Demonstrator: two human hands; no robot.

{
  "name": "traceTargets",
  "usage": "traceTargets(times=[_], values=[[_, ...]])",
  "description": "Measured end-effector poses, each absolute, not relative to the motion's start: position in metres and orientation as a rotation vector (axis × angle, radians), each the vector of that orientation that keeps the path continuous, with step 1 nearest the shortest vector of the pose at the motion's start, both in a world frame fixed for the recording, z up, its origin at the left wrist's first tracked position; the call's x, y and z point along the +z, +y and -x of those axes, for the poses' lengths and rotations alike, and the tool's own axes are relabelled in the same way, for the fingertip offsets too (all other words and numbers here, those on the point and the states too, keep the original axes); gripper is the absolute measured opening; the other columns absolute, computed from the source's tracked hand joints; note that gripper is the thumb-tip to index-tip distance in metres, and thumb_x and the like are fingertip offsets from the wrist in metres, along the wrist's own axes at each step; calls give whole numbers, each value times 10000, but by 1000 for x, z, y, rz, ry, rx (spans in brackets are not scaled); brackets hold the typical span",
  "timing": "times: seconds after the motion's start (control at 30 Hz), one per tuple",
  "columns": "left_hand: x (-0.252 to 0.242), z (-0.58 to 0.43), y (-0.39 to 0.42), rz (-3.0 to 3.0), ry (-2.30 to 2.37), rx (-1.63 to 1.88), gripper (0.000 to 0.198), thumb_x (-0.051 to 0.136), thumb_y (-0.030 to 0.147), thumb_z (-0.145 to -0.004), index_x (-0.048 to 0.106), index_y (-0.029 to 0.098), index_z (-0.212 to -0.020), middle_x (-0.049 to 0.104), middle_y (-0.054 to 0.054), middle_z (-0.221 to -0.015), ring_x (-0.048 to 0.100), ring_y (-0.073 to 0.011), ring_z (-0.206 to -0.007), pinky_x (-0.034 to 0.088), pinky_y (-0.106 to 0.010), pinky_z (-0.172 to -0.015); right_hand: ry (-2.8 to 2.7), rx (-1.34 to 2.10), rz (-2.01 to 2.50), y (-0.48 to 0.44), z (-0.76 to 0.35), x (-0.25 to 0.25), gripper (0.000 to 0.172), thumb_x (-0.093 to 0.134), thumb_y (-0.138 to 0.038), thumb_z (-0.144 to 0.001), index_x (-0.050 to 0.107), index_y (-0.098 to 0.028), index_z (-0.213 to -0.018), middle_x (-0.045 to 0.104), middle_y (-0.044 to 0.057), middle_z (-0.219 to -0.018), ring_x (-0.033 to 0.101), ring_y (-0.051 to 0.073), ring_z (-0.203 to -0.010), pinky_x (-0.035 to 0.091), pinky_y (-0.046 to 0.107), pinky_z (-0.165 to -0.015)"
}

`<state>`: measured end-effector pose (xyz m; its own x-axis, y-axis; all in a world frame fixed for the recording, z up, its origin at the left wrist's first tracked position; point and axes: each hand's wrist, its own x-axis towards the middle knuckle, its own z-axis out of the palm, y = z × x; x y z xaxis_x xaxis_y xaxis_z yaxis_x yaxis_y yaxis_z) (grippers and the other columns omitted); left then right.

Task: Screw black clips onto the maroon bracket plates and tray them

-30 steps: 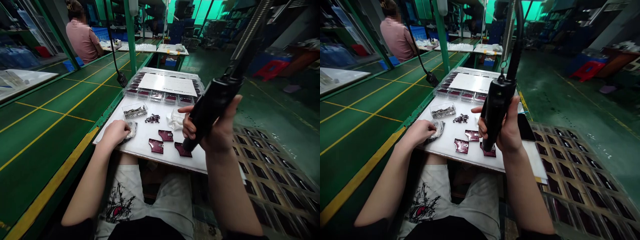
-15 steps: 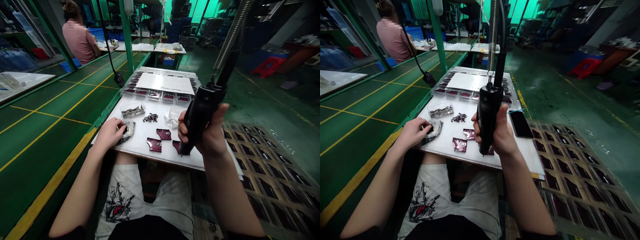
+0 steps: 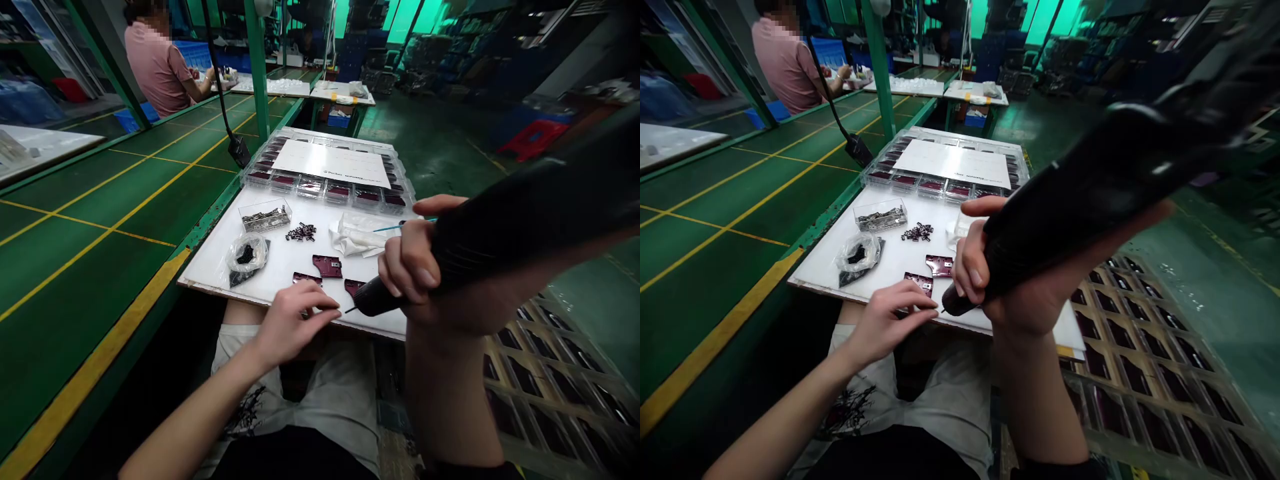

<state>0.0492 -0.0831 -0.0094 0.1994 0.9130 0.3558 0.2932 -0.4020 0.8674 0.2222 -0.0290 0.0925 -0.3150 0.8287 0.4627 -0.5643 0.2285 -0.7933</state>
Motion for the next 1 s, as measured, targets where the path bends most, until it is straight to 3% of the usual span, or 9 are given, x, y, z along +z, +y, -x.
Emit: traceTargets(times=[0.13,0.27,0.53,0.8,0.93,1.0], values=[[-24,-74,-87,-1627,1070,1255,74,706,200,-862,746,158,-909,636,-25,-835,574,-99,-758,452,-216,-694,-1236,1336,285,-33,-222,92,746,534,-878,-701,757,-194,-897,445,-8,-421,397,120,-319,318,268,-279],[-25,-76,-86,-1561,1070,1242,60,715,191,-852,744,164,-897,629,-14,-825,563,-88,-742,446,-207,-695,-1250,1333,323,-32,-225,88,721,557,-884,-677,751,-209,-842,435,0,-412,378,121,-308,280,261,-264],[-22,-76,-86,-1573,1080,1217,28,722,171,-842,740,168,-863,617,-3,-793,549,-83,-721,431,-205,-684,-1258,1333,300,-27,-230,76,812,429,-946,-683,769,-235,-881,401,-7,-393,314,119,-260,260,262,-235],[-30,-84,-83,-1569,1116,1250,30,728,190,-840,732,171,-864,621,-6,-791,546,-93,-700,439,-220,-655,-1296,1326,244,-25,-237,66,737,470,-879,-745,767,-236,-947,402,2,-410,322,133,-277,277,276,-267],[-30,-71,-56,-1889,1159,1091,257,761,246,-819,707,191,-1064,646,-55,-981,579,-175,-918,481,-288,-788,-1241,1259,333,-14,-237,61,748,400,-872,-792,759,-227,-912,396,9,-428,340,125,-303,271,267,-295],[-27,-63,-32,-2074,1220,979,260,711,236,-858,694,203,-1116,634,-75,-1064,554,-213,-1037,472,-340,-891,-1208,1209,363,1,-234,57,760,418,-896,-760,748,-223,-883,405,8,-432,351,122,-312,263,262,-306]])
